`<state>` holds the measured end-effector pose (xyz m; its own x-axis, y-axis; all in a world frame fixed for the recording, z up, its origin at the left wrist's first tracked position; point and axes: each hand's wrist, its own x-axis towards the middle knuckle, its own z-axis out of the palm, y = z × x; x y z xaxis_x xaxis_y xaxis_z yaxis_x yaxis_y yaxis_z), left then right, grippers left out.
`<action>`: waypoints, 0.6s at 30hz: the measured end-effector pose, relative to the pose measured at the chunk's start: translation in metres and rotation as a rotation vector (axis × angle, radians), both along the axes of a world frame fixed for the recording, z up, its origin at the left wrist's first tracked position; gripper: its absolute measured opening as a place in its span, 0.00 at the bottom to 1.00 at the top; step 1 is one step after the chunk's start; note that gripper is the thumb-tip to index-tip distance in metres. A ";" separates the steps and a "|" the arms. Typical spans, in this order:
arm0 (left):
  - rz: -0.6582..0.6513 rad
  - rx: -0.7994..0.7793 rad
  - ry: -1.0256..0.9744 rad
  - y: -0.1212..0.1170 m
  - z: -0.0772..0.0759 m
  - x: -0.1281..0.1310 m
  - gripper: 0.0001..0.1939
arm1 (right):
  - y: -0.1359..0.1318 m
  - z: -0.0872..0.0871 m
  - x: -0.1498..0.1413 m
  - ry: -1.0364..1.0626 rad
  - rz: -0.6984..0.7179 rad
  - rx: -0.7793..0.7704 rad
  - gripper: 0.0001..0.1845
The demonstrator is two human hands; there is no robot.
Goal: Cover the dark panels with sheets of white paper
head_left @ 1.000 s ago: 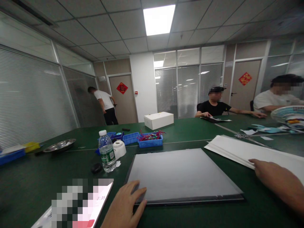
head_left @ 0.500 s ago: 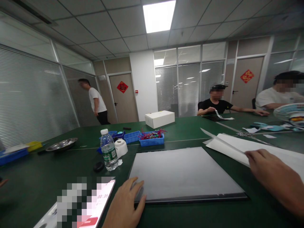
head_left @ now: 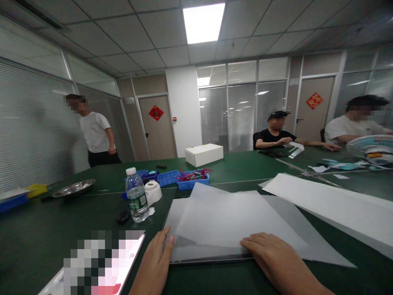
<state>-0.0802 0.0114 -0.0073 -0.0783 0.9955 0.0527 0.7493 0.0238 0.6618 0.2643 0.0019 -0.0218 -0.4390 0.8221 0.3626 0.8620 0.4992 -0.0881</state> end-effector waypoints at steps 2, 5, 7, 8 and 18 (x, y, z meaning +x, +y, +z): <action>0.005 -0.010 0.021 0.001 0.000 0.000 0.39 | -0.003 0.006 0.000 0.023 0.043 -0.048 0.20; -0.012 -0.008 0.113 0.004 -0.001 0.000 0.38 | -0.006 0.015 0.005 0.025 0.155 -0.104 0.22; -0.039 0.002 0.179 0.005 -0.001 0.001 0.36 | -0.007 0.017 0.012 0.011 0.177 -0.093 0.23; -0.052 0.002 0.209 0.005 -0.001 0.002 0.35 | -0.005 0.018 0.017 0.007 0.138 -0.056 0.23; -0.149 0.060 0.362 0.002 0.001 0.008 0.29 | 0.016 0.022 0.078 -0.044 -0.521 -0.002 0.28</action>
<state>-0.0725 0.0138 -0.0060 0.1014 0.9889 0.1084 0.9269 -0.1334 0.3509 0.3420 0.0183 -0.0001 0.0138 0.9362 0.3512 0.9989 0.0029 -0.0470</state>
